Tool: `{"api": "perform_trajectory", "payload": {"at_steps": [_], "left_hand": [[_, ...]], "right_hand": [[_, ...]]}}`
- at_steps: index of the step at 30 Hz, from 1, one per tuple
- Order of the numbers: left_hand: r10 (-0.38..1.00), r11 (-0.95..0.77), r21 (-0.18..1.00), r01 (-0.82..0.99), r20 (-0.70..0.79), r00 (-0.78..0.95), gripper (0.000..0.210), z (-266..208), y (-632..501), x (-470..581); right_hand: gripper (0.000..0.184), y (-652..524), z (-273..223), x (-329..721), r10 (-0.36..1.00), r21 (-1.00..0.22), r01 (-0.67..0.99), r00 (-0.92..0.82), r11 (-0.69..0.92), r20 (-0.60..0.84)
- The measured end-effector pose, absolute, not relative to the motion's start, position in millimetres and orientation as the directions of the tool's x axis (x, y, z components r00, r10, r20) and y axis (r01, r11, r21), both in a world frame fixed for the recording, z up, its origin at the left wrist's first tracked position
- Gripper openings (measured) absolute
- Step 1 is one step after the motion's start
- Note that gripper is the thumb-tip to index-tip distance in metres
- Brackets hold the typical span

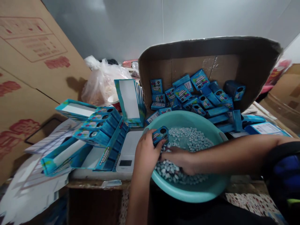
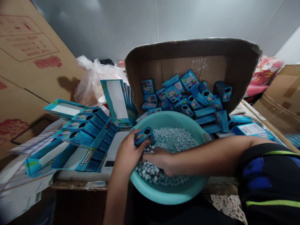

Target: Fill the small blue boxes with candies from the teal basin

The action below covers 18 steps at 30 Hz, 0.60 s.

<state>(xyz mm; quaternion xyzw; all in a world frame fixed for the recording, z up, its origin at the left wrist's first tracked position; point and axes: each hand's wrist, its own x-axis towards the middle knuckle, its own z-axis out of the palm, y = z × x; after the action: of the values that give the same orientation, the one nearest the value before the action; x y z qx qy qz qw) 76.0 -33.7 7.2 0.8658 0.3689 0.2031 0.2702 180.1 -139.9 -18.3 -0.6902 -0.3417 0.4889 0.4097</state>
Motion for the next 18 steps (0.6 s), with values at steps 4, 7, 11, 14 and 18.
{"api": "perform_trajectory", "payload": {"at_steps": [4,7,11,14,18], "left_hand": [[0.727,-0.61,0.595,0.523,0.157,0.669,0.046,6.7,-30.1,77.6],[0.685,-0.654,0.576,0.49,0.177,0.707,0.043,4.0,-27.3,77.7],[0.595,-0.716,0.554,0.425,0.165,0.787,0.041,1.3,-26.5,75.5],[0.543,-0.736,0.557,0.385,0.148,0.826,0.042,3.3,-28.1,73.3],[0.478,-0.758,0.569,0.319,0.153,0.865,0.042,6.9,-29.5,71.4]], "right_hand": [[0.011,-145.9,17.7,192.2,0.762,-0.762,-0.421,0.216,-0.491,-0.61],[0.019,-142.1,35.5,208.4,0.856,-0.843,-0.449,0.267,-0.296,-0.443],[0.027,-130.6,41.6,228.2,0.891,-0.901,-0.433,0.409,0.001,-0.196],[0.031,-125.2,41.2,231.2,0.851,-0.929,-0.363,0.506,0.064,-0.139],[0.031,-121.9,40.4,224.4,0.82,-0.931,-0.351,0.56,0.105,-0.118]]}}
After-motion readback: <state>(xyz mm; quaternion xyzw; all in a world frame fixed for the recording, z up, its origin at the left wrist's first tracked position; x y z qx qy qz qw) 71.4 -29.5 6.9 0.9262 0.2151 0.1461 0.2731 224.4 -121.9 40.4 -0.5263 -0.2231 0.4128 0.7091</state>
